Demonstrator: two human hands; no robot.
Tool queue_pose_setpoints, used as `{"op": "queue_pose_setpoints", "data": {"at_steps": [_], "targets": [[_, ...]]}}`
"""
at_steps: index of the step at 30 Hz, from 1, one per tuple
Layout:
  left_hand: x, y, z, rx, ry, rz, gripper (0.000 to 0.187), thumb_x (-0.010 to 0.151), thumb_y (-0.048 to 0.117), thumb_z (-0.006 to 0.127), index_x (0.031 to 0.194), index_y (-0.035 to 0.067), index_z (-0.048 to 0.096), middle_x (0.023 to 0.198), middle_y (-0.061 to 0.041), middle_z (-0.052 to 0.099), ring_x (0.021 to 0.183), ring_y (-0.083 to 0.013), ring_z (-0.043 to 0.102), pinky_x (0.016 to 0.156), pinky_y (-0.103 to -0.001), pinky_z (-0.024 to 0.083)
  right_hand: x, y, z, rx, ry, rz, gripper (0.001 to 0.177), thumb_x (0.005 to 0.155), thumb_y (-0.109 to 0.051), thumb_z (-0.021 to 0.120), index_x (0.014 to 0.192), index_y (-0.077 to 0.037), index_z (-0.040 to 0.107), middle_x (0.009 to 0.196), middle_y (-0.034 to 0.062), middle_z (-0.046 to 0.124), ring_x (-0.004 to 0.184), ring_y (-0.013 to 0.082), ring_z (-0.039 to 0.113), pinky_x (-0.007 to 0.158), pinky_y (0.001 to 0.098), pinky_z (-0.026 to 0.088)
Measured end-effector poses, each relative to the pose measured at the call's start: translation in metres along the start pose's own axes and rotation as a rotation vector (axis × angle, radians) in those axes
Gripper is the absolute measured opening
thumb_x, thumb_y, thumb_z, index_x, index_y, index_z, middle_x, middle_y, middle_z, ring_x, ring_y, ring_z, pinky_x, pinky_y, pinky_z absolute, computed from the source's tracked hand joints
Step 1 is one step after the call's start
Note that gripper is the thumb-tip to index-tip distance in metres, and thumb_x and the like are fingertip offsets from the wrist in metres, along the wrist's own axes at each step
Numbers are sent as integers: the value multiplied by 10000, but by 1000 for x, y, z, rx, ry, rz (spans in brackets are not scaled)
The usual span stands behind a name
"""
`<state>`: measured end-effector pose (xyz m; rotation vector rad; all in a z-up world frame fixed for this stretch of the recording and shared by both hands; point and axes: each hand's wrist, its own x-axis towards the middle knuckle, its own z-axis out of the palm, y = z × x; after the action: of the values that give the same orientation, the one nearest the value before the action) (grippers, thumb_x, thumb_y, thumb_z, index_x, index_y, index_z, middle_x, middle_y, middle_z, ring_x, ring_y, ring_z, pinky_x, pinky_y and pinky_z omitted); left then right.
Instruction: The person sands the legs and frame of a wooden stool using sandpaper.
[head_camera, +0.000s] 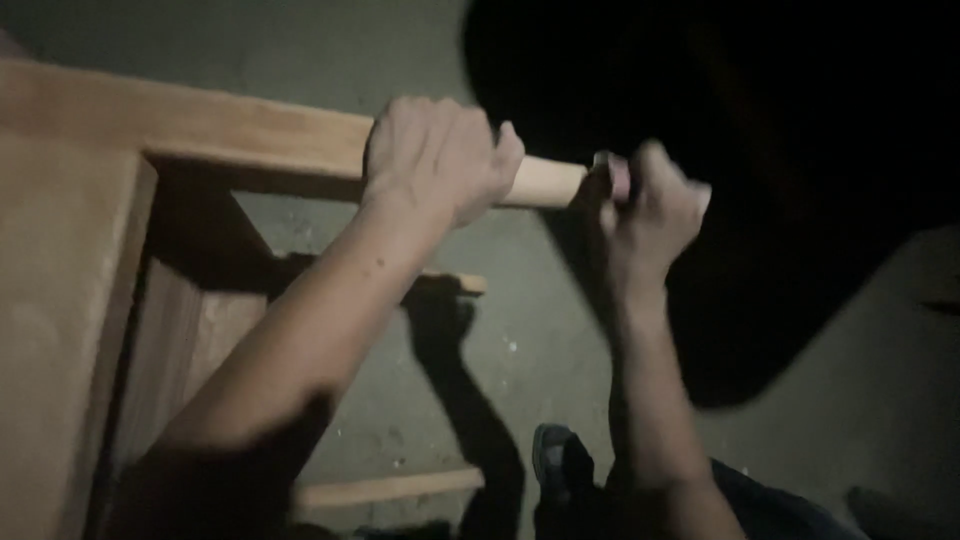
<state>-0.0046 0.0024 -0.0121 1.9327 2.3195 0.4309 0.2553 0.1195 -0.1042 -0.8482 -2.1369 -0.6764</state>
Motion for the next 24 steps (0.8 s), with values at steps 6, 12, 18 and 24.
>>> {"op": "queue_pose_setpoints", "data": {"at_steps": [6,12,18,24], "targets": [[3,-3,0,19,41,6,645,1031,459,399,732,43,790,655,-194,703,631,-331,695,699,-467,555,28,-30,-36,114,79,-68,111,1005,-166,663,1001,-89,582,825,68,545,765,226,569,712,378,390],[2,-3,2,-62,152,22,594,1018,450,426,783,39,783,674,-188,708,620,-344,695,681,-471,566,29,-16,-22,215,-13,4,327,989,-213,778,891,-75,498,674,80,351,571,188,344,562,352,295],[0,-1,6,-15,52,12,610,1026,448,415,756,37,776,685,-196,713,628,-349,696,674,-479,571,15,-6,-6,264,-135,136,296,1138,-254,588,913,-107,465,739,-8,426,650,71,430,584,264,355],[5,-6,8,2,44,-13,646,1020,480,412,724,33,773,673,-204,695,637,-350,687,678,-488,569,36,-32,-21,87,231,-144,571,1040,-582,408,850,-51,494,651,81,378,553,206,411,517,382,324]]}}
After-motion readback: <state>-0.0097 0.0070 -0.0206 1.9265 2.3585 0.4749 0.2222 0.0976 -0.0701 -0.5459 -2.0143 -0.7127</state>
